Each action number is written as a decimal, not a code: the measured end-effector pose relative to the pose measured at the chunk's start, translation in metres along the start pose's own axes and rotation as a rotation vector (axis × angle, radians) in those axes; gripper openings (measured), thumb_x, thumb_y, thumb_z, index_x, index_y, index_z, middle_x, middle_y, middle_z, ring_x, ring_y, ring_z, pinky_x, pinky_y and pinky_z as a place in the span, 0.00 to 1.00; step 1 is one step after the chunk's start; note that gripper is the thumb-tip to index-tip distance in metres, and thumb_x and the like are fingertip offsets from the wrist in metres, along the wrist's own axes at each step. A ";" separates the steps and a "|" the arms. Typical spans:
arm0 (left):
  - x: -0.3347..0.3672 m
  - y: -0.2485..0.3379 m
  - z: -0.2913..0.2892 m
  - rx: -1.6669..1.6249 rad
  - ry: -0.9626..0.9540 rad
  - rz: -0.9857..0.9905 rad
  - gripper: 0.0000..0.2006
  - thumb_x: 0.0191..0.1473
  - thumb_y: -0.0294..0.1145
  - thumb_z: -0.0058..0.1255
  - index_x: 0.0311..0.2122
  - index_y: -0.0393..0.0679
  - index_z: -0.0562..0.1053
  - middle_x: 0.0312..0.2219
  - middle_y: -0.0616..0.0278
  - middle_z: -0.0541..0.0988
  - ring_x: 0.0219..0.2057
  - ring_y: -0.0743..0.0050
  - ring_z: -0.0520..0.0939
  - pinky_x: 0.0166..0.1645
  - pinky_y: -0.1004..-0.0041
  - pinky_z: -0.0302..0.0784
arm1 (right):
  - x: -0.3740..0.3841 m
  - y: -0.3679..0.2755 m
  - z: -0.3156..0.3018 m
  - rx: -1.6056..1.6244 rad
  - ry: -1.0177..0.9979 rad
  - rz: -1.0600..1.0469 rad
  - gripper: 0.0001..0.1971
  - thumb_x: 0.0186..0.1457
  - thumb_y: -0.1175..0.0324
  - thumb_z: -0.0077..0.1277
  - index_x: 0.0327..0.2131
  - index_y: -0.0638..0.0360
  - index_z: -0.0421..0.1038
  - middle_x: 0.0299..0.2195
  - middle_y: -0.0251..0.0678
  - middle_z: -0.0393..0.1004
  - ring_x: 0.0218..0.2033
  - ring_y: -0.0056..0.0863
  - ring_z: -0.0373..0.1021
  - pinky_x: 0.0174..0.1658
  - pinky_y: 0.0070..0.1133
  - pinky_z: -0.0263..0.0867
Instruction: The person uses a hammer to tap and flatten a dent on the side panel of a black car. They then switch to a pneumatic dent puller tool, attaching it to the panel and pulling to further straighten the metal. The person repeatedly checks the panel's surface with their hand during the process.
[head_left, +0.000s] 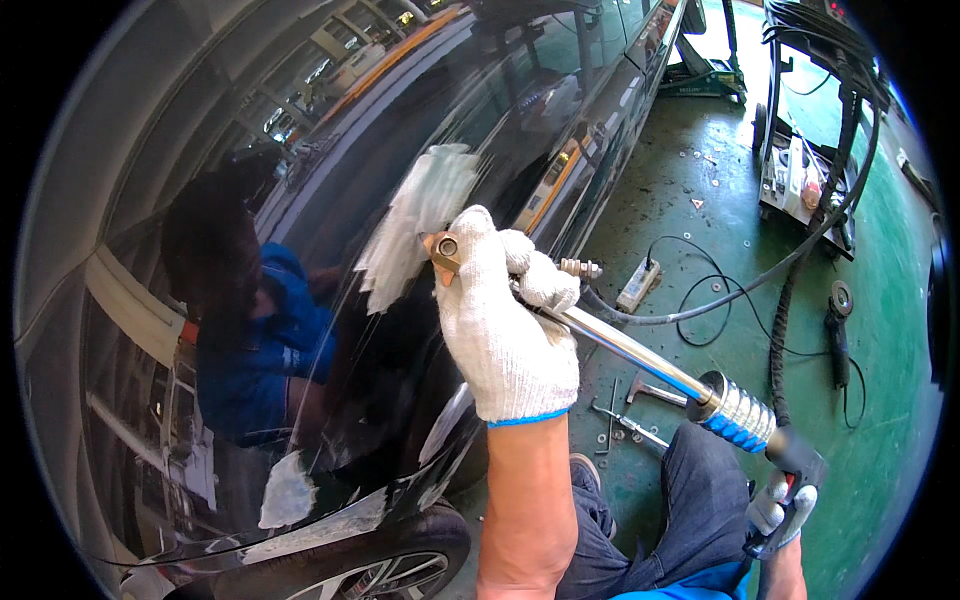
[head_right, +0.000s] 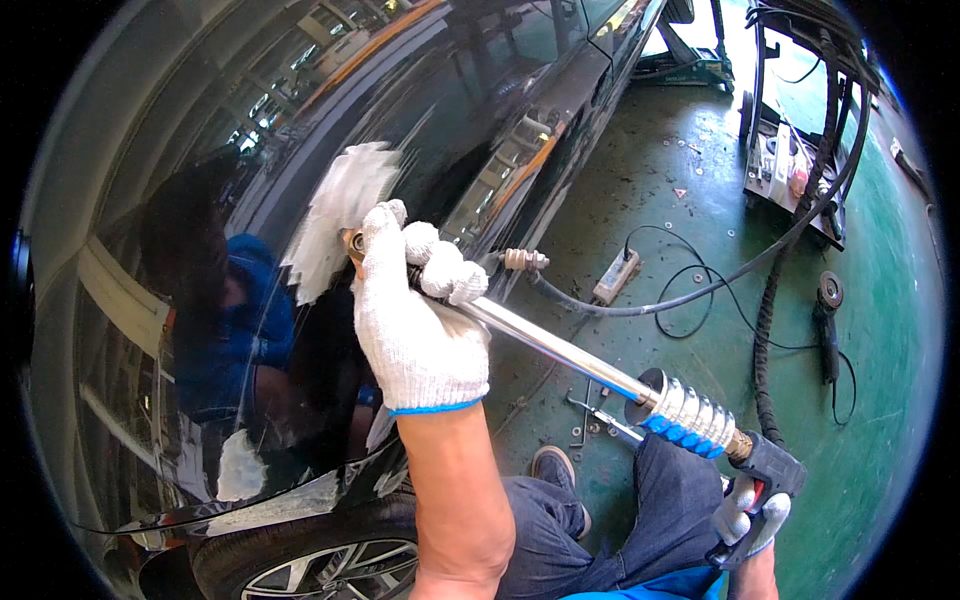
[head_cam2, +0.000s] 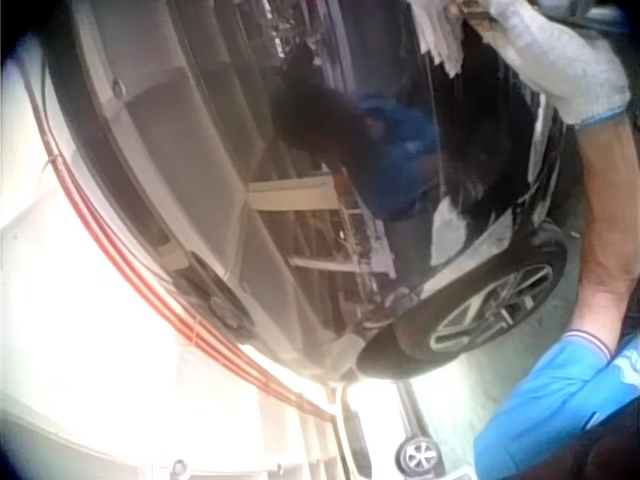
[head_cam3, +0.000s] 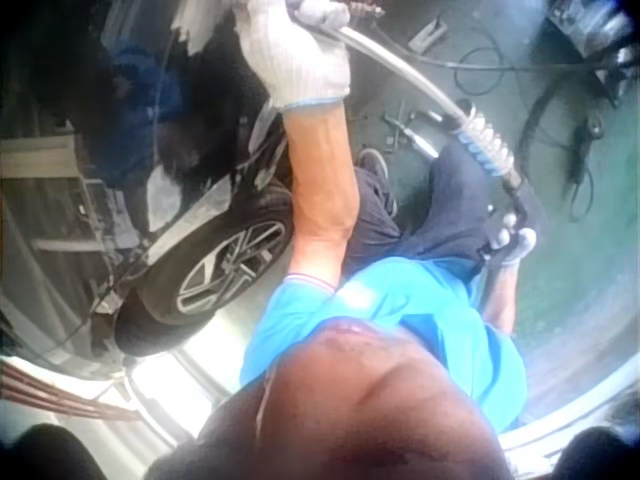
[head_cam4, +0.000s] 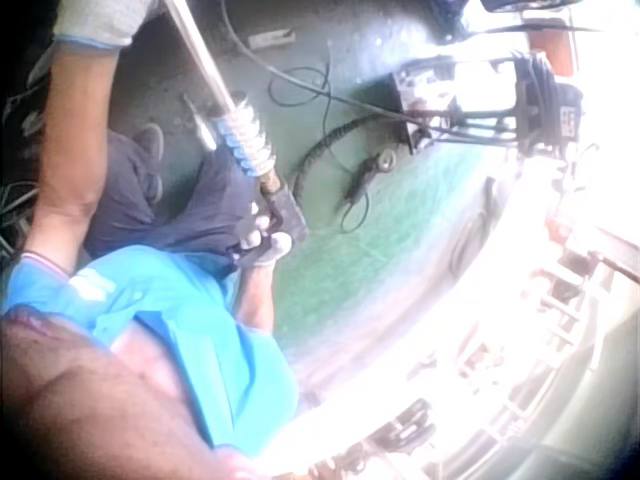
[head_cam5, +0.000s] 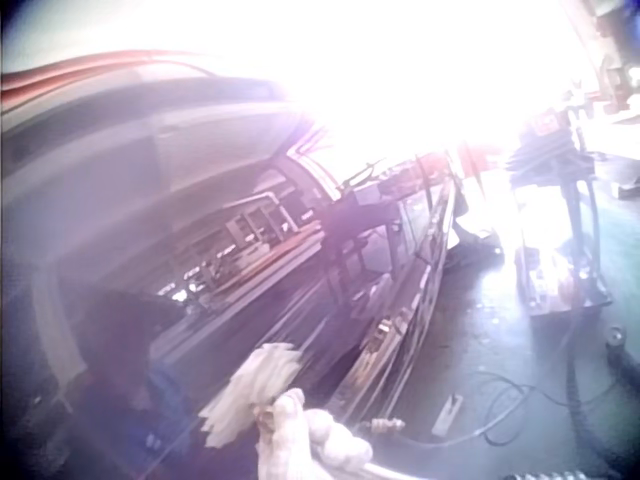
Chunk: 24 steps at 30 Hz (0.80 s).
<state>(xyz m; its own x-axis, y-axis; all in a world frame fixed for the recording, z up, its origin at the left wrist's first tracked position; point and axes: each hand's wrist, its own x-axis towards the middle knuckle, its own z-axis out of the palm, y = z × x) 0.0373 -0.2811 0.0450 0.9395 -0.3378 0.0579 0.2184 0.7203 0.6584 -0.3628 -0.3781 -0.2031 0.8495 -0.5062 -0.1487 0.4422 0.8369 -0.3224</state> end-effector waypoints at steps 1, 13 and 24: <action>0.001 0.001 -0.001 0.000 -0.016 0.001 0.10 0.68 0.40 0.51 0.47 0.45 0.71 0.24 0.72 0.68 0.19 0.83 0.66 0.22 0.76 0.64 | 0.000 -0.001 0.001 -0.012 -0.006 0.011 0.24 0.54 0.49 0.58 0.38 0.64 0.72 0.16 0.37 0.68 0.14 0.29 0.64 0.17 0.28 0.60; 0.001 -0.002 -0.006 -0.020 -0.046 -0.014 0.13 0.69 0.42 0.49 0.49 0.44 0.71 0.24 0.71 0.67 0.19 0.82 0.66 0.22 0.75 0.63 | 0.008 -0.008 0.008 0.006 -0.044 0.058 0.22 0.52 0.55 0.57 0.37 0.69 0.72 0.16 0.41 0.70 0.13 0.33 0.66 0.16 0.31 0.63; -0.098 -0.103 -0.010 -0.018 -0.187 -0.387 0.08 0.66 0.30 0.50 0.44 0.37 0.75 0.26 0.58 0.78 0.28 0.68 0.82 0.44 0.56 0.84 | 0.007 -0.009 -0.006 -0.064 0.003 0.010 0.27 0.51 0.52 0.58 0.42 0.71 0.71 0.17 0.46 0.71 0.12 0.36 0.67 0.15 0.32 0.64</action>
<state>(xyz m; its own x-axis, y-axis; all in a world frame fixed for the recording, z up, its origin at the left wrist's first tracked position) -0.0748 -0.3162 -0.0364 0.7239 -0.6878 -0.0549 0.5514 0.5289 0.6452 -0.3625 -0.3901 -0.2072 0.8529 -0.4983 -0.1556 0.4141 0.8273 -0.3797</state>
